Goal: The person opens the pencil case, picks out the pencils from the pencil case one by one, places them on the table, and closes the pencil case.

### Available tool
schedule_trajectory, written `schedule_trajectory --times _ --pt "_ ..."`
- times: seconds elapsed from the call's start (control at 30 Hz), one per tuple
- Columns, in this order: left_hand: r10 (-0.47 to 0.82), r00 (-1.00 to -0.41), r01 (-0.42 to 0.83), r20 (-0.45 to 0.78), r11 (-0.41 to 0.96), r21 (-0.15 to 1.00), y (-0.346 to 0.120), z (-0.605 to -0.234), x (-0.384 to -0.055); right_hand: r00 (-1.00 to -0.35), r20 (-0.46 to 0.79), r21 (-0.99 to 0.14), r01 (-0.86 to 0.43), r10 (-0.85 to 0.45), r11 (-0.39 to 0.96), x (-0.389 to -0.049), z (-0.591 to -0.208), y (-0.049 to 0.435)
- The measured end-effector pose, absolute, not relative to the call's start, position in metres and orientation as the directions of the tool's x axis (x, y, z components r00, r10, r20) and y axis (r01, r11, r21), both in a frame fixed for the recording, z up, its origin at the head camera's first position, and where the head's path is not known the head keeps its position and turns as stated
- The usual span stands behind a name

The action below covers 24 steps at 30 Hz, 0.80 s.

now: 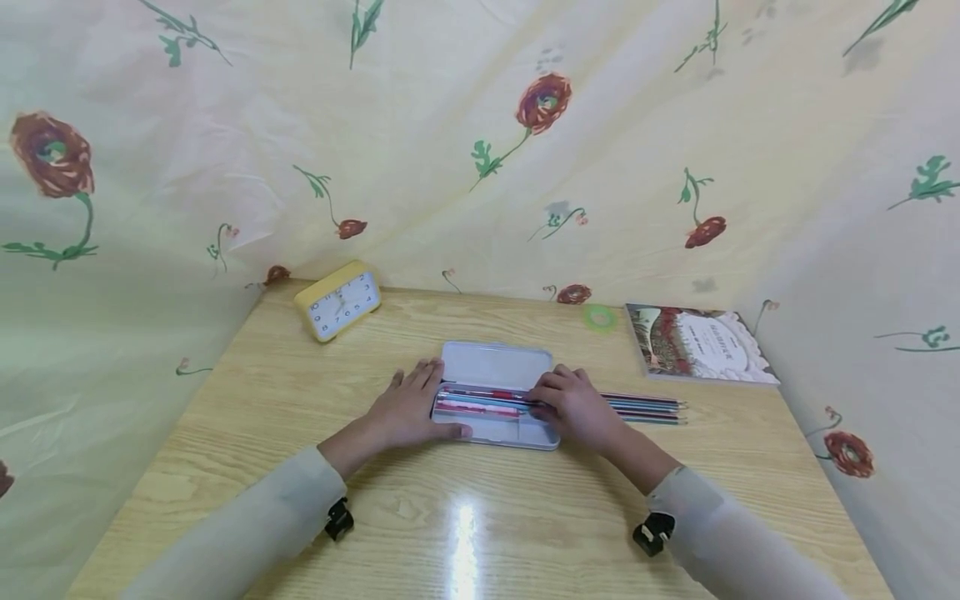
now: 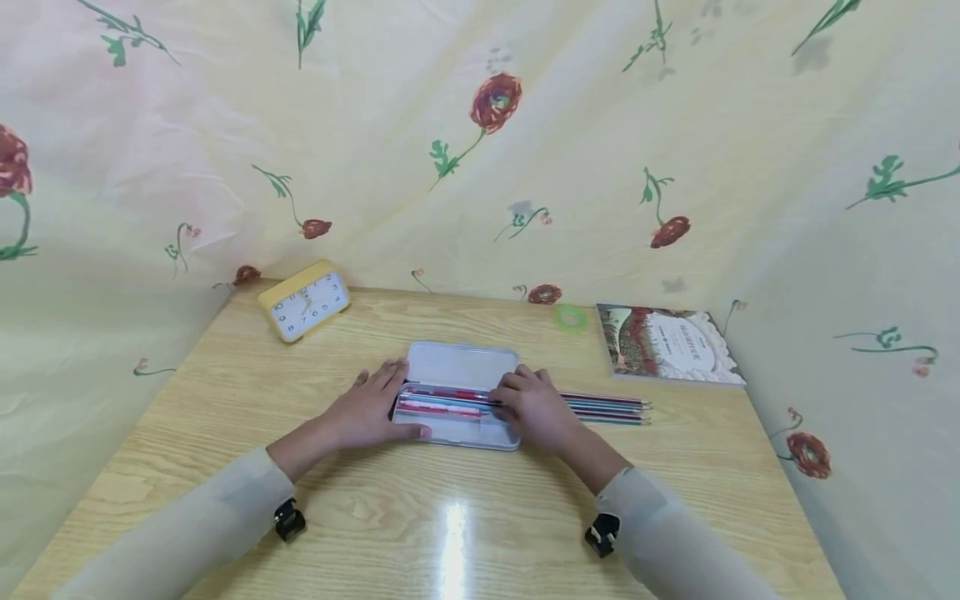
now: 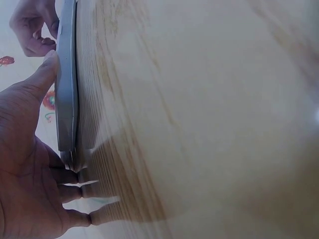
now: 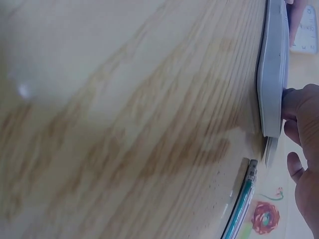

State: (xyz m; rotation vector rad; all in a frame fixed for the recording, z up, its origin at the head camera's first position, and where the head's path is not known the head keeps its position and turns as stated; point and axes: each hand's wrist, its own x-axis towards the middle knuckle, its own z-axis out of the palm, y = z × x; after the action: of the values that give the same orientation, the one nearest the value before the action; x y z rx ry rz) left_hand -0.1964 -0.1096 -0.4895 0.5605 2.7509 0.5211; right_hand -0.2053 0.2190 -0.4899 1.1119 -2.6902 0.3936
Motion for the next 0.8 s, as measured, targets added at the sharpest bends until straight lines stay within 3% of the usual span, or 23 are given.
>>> schedule_trajectory --times 0.8 --pt "0.417 -0.883 0.311 -0.217 0.864 0.395 -0.109 -0.489 -0.197 -0.756 0.21 -0.253 -0.654 -0.62 0.712 -0.208 -0.489 0.207"
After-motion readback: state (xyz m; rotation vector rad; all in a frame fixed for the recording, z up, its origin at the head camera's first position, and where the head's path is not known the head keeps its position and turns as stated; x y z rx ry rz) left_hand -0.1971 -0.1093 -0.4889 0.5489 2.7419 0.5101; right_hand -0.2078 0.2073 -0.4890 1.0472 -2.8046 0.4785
